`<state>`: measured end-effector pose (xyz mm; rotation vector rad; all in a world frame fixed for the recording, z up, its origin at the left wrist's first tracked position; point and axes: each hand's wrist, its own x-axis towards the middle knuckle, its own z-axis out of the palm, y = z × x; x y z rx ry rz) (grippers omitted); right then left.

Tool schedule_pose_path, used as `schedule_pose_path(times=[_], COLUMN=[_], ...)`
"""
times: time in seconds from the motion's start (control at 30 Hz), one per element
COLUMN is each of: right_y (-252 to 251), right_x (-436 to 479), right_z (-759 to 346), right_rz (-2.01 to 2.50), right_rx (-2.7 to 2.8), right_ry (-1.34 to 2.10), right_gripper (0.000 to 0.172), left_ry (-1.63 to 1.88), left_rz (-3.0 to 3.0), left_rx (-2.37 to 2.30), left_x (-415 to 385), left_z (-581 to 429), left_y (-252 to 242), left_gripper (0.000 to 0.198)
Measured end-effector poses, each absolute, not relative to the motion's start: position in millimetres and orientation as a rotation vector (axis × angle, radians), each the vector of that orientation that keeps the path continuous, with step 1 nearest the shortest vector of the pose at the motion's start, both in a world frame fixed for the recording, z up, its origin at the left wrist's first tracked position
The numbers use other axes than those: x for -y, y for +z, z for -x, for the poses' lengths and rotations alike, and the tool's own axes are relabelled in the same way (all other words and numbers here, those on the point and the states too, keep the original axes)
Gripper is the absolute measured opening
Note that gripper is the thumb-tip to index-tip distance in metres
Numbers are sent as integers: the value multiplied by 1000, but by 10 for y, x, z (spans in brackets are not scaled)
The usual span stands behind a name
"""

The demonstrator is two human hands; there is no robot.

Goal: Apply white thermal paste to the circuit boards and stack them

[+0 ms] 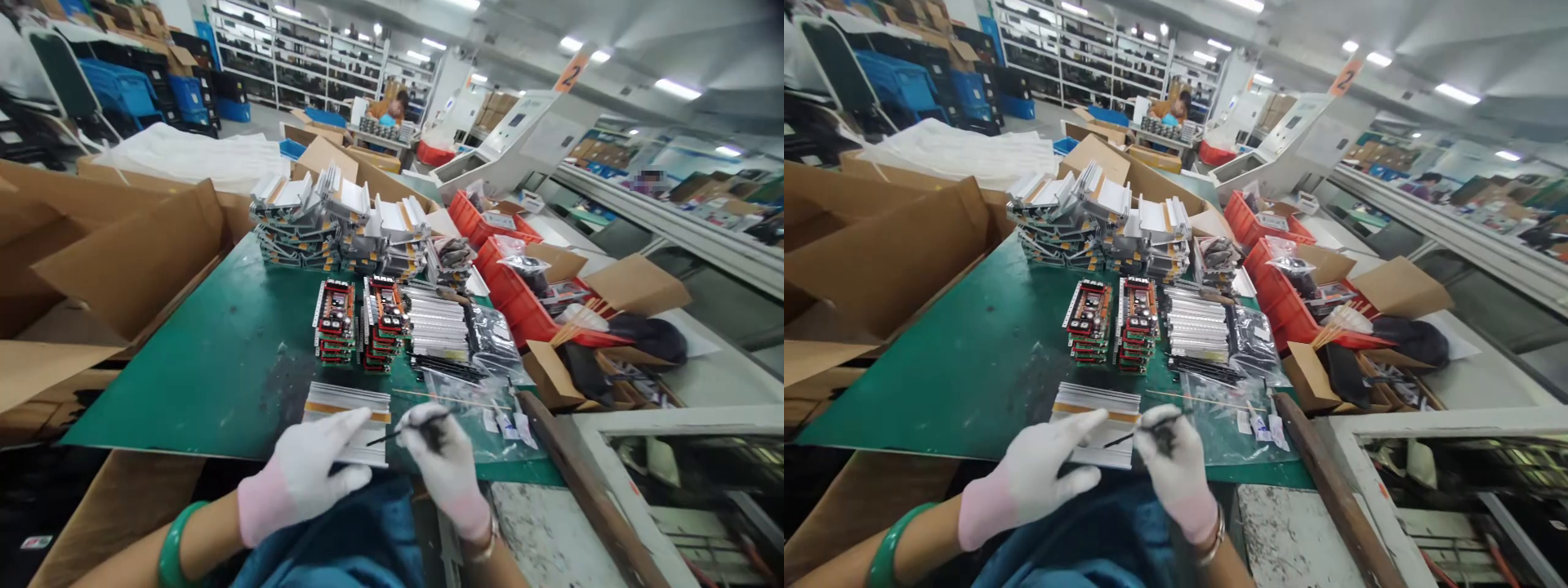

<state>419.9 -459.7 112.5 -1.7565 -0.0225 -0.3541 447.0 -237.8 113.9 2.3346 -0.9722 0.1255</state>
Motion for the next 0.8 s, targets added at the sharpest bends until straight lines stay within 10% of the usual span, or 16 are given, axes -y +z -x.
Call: schedule_pose_path(times=[0.8], right_y=[870], right_x=[4768], right_z=[-4034], right_rz=[2982], right_rx=[652], right_ry=[-362], right_gripper=[41], left_ry=[766], left_rz=[-2232], left_rx=[999], left_x=[2351], left_z=[-4223], left_y=[668], left_gripper=[10])
